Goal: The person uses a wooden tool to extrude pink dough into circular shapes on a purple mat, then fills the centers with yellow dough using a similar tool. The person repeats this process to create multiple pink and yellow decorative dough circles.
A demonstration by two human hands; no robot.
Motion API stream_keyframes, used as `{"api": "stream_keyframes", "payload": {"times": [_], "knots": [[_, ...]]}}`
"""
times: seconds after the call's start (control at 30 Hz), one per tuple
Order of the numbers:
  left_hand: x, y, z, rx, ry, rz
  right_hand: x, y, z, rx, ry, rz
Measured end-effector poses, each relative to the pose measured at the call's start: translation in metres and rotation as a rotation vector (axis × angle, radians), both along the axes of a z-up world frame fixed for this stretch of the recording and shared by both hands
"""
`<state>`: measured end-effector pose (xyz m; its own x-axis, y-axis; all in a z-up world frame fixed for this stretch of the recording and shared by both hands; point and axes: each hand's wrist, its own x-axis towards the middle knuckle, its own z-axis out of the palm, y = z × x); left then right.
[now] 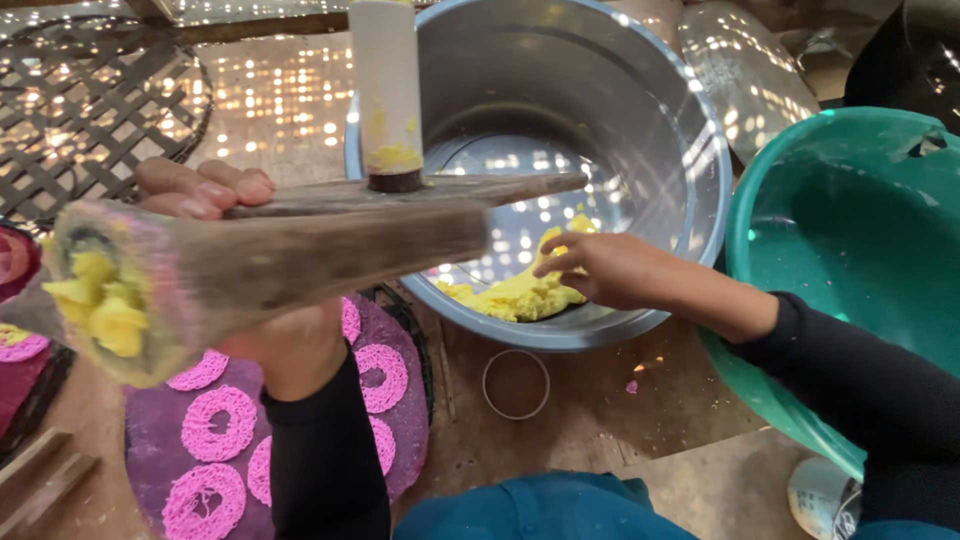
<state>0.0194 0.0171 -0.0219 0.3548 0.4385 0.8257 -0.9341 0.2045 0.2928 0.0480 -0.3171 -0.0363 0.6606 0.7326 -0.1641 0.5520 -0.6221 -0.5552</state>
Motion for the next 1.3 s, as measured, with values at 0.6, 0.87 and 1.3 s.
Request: {"api": "stream_keyframes", "payload": {"times": [0.6,0.87,1.3], "knots": [[-0.018,-0.096,0.004,0.369,0.556,0.02,-0.012,-0.055,0.049,-0.894,-0.409,-0.154],[0.011,-0.061,-0.011,0.688,0.578,-0.217,0.035,-0.078,-0.03,-0.672,-0.524,-0.017],[-0.008,-0.061,-0.025,0.854,0.37,0.156,0.016,-0.06,0.014,-1.103,-0.061,-0.183]]}}
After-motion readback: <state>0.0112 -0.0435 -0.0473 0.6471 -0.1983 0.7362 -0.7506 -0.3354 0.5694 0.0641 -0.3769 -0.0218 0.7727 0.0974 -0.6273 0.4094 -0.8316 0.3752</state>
